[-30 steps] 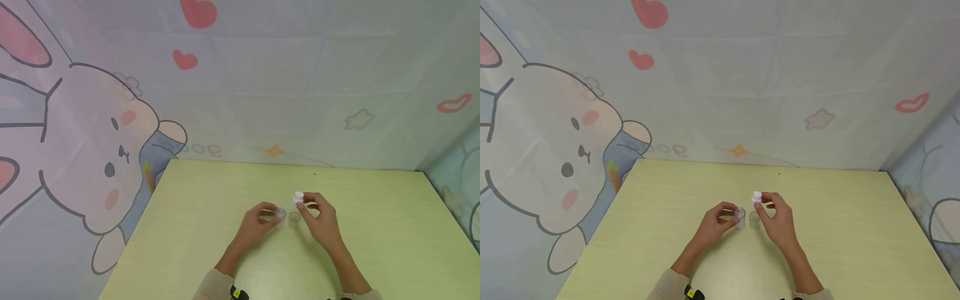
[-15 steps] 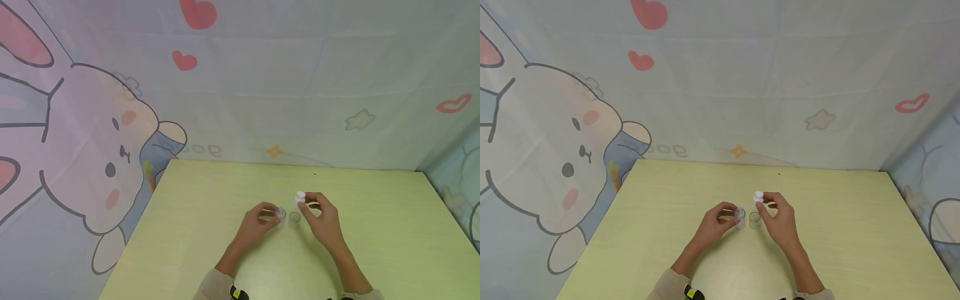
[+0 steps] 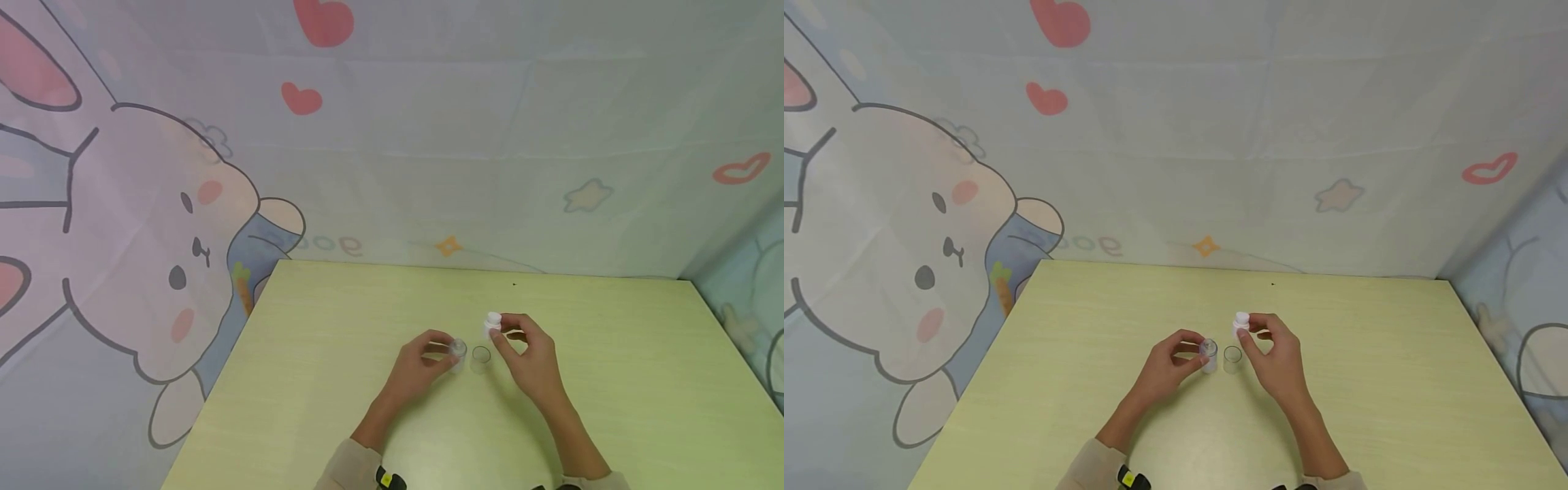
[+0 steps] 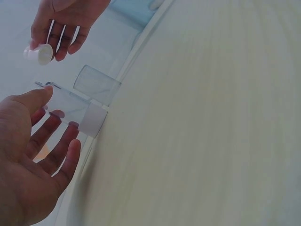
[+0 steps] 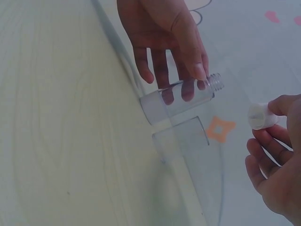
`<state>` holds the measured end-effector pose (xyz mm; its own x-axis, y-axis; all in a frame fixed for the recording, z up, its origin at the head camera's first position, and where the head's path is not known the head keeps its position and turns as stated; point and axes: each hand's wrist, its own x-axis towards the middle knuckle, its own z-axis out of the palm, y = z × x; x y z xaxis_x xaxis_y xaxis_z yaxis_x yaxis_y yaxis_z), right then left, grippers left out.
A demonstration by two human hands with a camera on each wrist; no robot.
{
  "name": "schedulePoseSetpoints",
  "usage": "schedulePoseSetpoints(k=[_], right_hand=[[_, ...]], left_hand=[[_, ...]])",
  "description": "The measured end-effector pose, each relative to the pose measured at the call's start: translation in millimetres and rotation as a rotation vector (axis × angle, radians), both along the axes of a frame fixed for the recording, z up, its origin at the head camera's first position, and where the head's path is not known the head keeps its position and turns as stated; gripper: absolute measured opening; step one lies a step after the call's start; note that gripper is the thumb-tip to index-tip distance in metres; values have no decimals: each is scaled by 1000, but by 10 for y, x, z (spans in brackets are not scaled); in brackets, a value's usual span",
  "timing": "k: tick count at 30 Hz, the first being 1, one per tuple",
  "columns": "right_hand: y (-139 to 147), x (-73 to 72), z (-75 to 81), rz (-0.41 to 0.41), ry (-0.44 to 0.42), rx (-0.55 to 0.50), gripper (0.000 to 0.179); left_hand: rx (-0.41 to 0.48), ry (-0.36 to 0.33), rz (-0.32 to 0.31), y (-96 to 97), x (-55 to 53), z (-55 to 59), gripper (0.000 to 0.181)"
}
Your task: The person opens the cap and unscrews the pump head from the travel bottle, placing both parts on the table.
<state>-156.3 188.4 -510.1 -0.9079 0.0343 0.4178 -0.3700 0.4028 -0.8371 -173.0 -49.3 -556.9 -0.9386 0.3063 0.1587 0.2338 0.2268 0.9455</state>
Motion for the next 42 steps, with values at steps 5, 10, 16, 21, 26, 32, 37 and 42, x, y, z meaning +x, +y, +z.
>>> schedulePoseSetpoints(k=[5,10,16,21,26,32,37,42], right_hand=[[16,-6,-8,-2,-2,-2,22],[29,-15,-18,-9,0,-3,21],[37,-8,-15,-19,-12,0,22],[43,-8,-13,-27,-25,2,23],[54,-19,-4,-29,-33,3,23],[75,-14,-2,-16,-66,2,24],[92,-6,-7,-12,-88,10,25],[106,-14,-2,-29,-118,19,27]], left_hand=[[1,4,-3,-2,-6,-13,27],[-2,5,-7,-2,-13,-30,27],[-12,-3,-6,-8,-11,-35,27],[0,3,-7,-10,-4,-36,27],[-3,2,-6,-11,0,-21,27],[-13,-6,-6,-8,-2,-12,27],[-3,-3,-3,-2,0,-16,27],[8,1,1,5,-1,-28,27]])
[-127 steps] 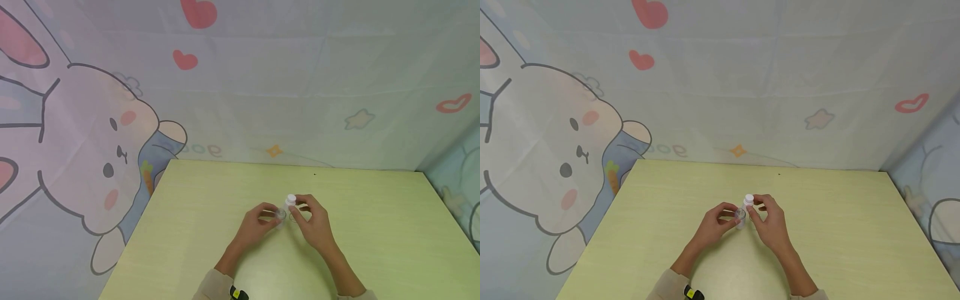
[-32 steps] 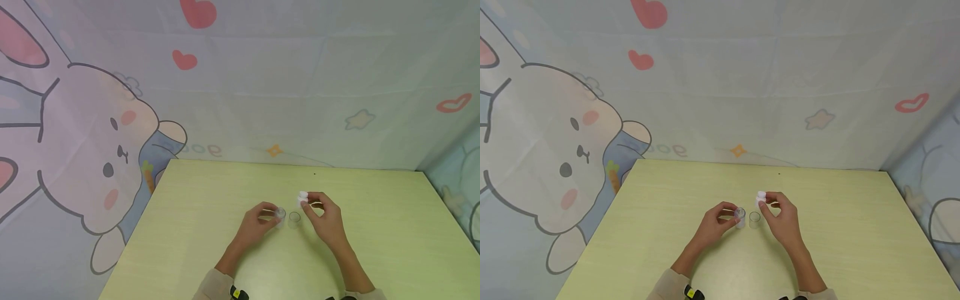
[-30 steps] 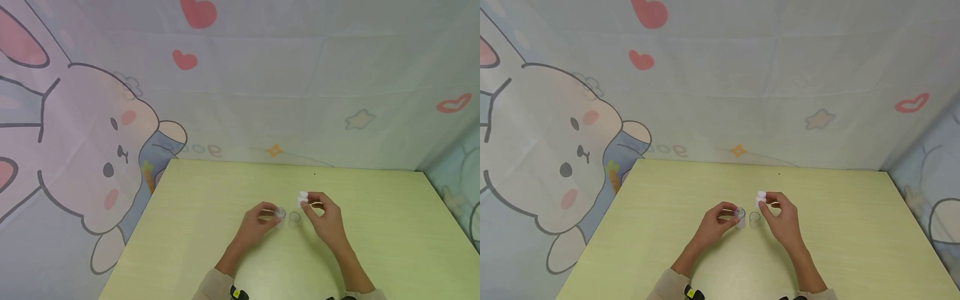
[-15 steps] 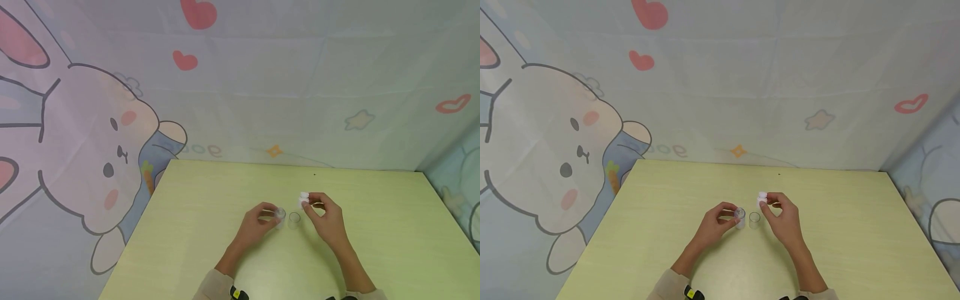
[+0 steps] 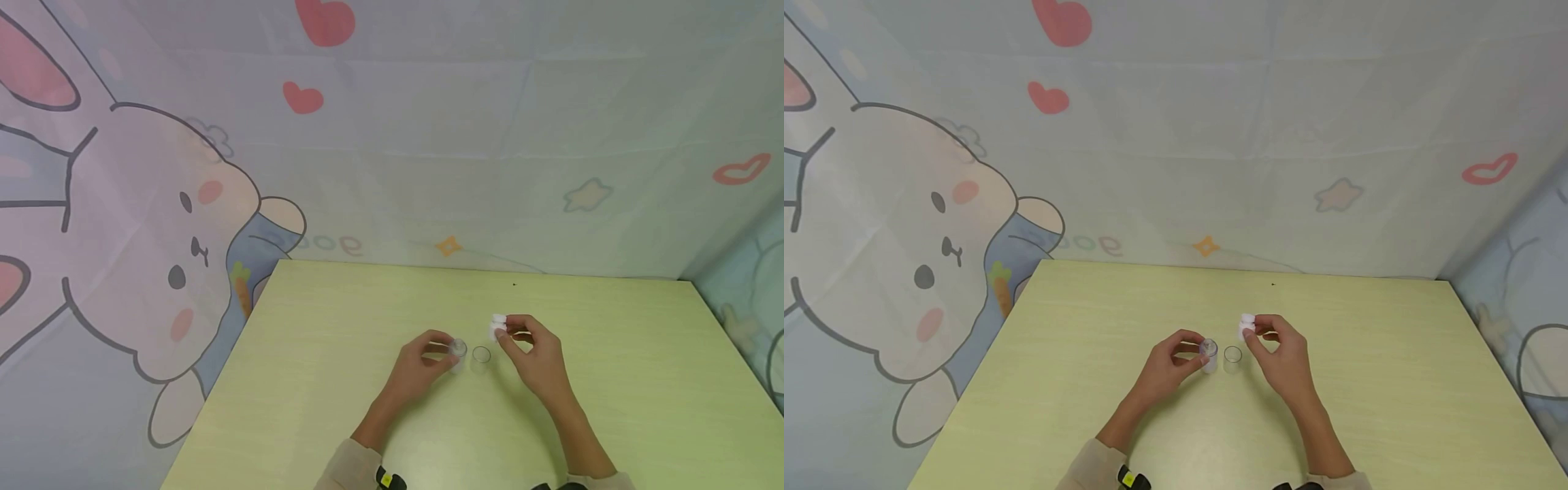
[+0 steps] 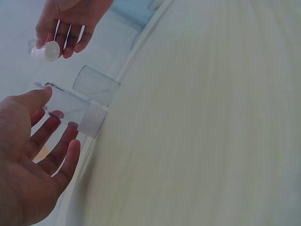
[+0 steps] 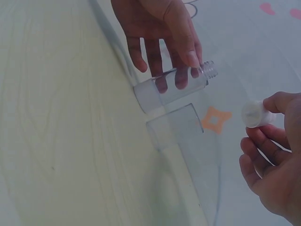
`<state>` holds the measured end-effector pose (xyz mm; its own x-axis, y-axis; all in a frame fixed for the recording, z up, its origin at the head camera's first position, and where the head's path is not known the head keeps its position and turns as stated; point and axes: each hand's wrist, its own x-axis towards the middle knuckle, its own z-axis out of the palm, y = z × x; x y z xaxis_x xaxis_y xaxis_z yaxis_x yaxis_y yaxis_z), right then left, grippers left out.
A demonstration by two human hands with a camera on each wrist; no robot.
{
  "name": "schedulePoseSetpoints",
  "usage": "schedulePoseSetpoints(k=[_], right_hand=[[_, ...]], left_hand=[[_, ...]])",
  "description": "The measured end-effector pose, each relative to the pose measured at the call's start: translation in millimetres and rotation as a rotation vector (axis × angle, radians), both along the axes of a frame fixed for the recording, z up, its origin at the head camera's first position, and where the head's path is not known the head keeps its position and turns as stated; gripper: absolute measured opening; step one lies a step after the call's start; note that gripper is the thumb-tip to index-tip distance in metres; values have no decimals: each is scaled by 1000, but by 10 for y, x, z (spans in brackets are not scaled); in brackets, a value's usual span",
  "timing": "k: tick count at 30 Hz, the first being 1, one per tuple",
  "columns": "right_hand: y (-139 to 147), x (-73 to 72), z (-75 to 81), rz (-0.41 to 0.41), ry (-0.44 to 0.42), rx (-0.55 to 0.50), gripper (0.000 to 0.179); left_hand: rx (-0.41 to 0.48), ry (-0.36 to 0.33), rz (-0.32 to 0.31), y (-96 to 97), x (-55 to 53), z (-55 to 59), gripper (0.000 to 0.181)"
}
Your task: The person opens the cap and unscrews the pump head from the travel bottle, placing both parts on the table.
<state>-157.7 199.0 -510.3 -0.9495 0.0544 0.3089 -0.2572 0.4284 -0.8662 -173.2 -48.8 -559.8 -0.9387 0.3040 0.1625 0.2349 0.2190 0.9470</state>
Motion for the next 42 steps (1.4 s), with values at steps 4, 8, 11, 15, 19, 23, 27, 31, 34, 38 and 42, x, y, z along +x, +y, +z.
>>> schedulePoseSetpoints(k=[4,8,11,15,19,23,27,31,34,38,42], right_hand=[[13,-3,2,-11,-21,-1,28],[24,-5,1,-18,-30,1,28],[28,-9,6,-24,-25,6,27],[32,-13,17,-29,-18,13,26],[39,-8,25,-27,-24,18,26],[46,0,28,-28,-31,27,27],[53,-4,27,-34,-35,28,26],[56,-8,21,-37,-43,22,26],[57,-6,16,-38,-48,27,26],[63,-9,10,-38,-48,32,26],[69,-15,5,-38,-46,33,26]], left_hand=[[1,-2,-4,-2,0,-7,27],[-3,-4,-5,-4,1,1,27],[-6,-5,-6,-2,6,14,27],[-5,-5,-6,-1,5,20,27],[-4,-7,-3,-5,2,14,27],[-5,-10,-4,-4,7,14,27],[-5,-12,-2,-2,13,23,27],[-6,-13,-1,-2,18,30,27],[-7,-12,-3,-2,18,27,27],[-4,-9,-2,-3,15,23,27],[1,-7,0,-7,9,17,27]])
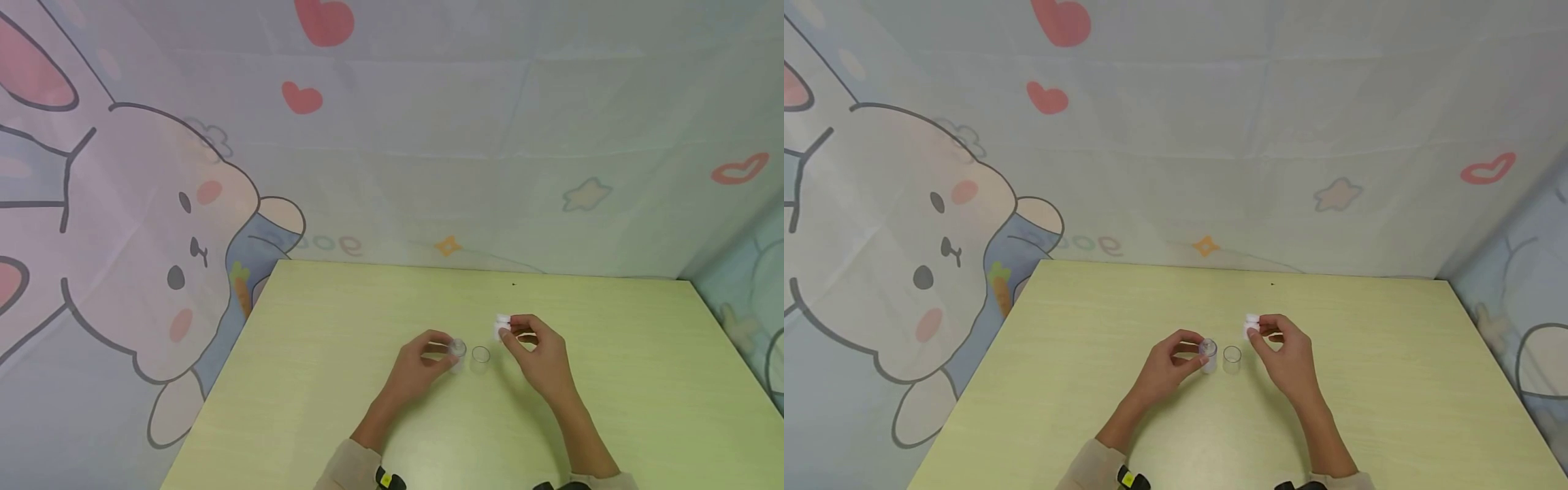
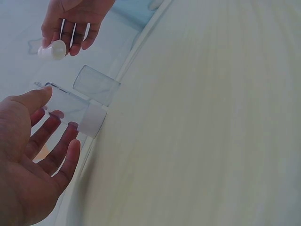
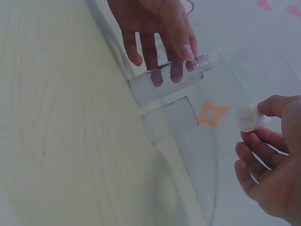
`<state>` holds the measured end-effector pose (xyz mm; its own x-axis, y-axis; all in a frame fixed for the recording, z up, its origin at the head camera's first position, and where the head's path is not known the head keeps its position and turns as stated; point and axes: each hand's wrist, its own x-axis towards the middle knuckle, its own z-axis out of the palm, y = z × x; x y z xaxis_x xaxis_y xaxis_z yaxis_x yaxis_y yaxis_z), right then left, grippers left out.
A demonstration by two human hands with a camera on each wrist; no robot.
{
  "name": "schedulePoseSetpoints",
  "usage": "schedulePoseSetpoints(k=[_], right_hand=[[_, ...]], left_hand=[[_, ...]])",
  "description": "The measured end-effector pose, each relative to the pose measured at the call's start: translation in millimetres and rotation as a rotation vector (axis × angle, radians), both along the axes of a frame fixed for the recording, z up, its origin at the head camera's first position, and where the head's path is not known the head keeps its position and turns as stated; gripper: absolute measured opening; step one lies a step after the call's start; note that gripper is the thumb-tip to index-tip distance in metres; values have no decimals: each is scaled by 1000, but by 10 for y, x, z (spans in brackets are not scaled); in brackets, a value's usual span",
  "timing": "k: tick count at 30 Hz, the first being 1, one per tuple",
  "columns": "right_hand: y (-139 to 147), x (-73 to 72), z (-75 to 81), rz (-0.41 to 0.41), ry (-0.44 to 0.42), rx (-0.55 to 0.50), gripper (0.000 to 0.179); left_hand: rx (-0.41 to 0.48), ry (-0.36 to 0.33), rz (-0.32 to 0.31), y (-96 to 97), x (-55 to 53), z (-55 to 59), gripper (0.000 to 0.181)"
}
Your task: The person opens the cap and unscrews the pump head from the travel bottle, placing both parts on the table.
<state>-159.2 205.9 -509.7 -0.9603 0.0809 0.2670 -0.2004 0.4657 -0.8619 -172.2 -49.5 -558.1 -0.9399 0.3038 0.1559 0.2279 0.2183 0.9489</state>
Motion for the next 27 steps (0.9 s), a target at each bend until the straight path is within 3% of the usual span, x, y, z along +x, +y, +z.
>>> schedulePoseSetpoints(k=[16,27], right_hand=[[14,6,-8,16,6,3,26],[37,0,-9,18,-42,41,28]], left_hand=[[-2,12,-12,-17,-13,-39,26],[4,12,-9,-12,-2,-11,27]])
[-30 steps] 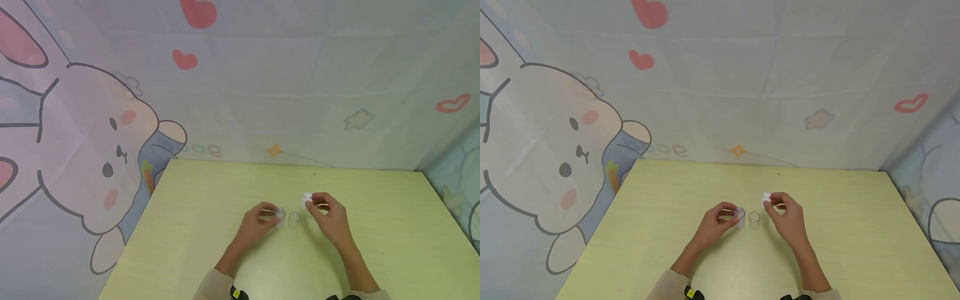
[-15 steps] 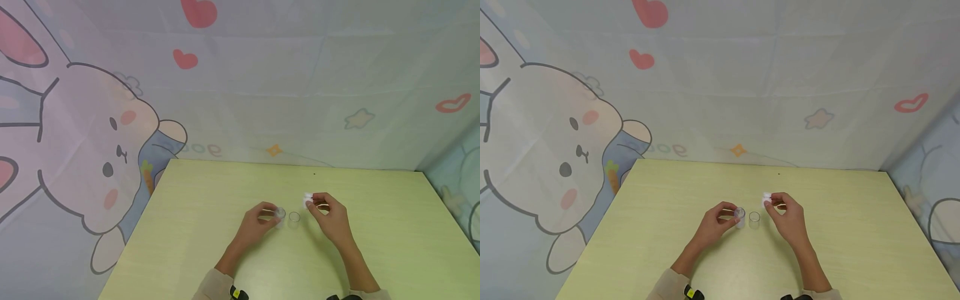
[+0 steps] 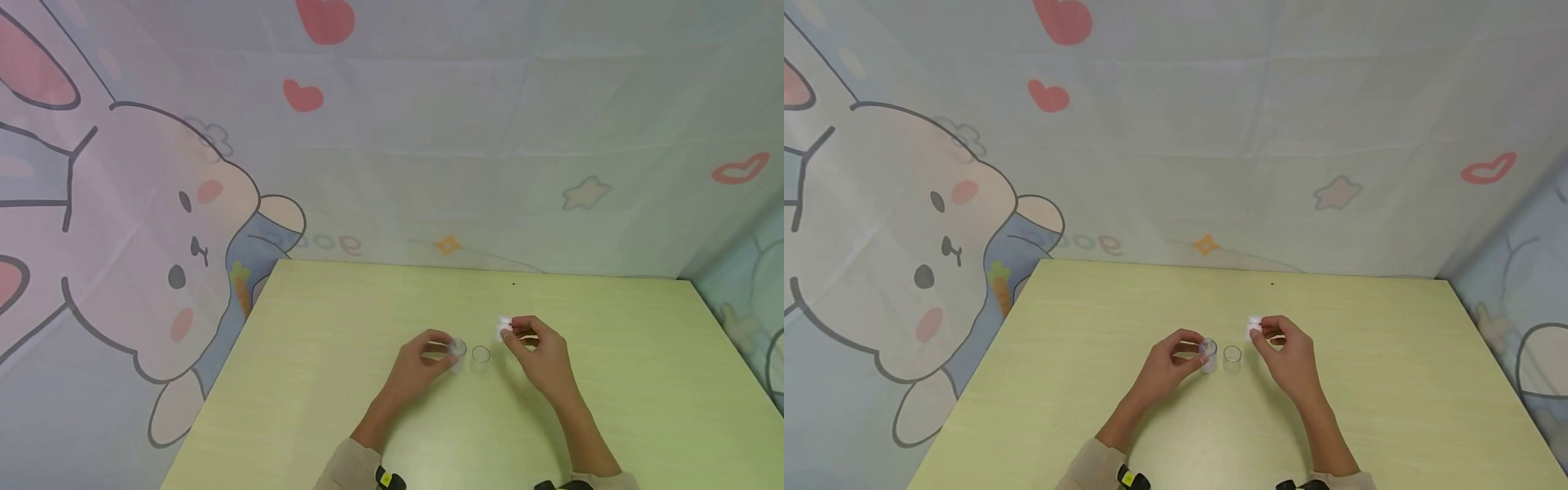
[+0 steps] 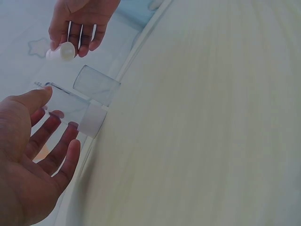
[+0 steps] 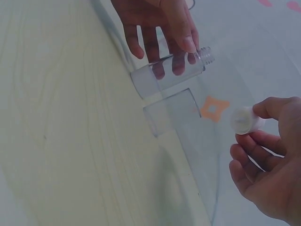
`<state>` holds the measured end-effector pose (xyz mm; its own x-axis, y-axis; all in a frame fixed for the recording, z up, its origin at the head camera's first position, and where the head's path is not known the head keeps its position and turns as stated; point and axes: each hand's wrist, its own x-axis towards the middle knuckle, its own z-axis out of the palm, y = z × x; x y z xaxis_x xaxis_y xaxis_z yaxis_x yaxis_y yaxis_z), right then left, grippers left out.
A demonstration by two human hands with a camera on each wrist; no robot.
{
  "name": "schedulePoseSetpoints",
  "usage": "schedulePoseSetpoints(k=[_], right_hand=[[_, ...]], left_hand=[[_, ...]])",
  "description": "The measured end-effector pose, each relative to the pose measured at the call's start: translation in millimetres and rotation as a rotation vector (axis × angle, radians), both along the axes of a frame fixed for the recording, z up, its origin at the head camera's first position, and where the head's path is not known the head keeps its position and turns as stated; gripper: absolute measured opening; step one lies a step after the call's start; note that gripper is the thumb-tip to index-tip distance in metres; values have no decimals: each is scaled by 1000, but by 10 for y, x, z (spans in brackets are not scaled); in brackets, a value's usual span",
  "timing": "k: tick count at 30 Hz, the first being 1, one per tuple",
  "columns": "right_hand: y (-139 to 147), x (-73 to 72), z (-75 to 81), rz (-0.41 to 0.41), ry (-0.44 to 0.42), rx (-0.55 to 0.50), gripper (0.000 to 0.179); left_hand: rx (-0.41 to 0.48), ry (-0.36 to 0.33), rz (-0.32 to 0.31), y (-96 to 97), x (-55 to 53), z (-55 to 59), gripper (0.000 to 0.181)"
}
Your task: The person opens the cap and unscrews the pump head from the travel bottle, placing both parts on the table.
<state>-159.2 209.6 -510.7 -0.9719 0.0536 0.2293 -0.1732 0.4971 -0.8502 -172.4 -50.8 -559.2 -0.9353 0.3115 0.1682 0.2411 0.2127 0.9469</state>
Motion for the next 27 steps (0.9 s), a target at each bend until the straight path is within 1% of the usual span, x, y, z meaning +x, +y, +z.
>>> schedulePoseSetpoints(k=[14,27], right_hand=[[12,-17,-17,-7,-30,11,29],[32,-21,-25,5,-46,31,28]], left_hand=[[-5,-13,6,6,6,16,27],[4,-6,9,10,4,2,27]])
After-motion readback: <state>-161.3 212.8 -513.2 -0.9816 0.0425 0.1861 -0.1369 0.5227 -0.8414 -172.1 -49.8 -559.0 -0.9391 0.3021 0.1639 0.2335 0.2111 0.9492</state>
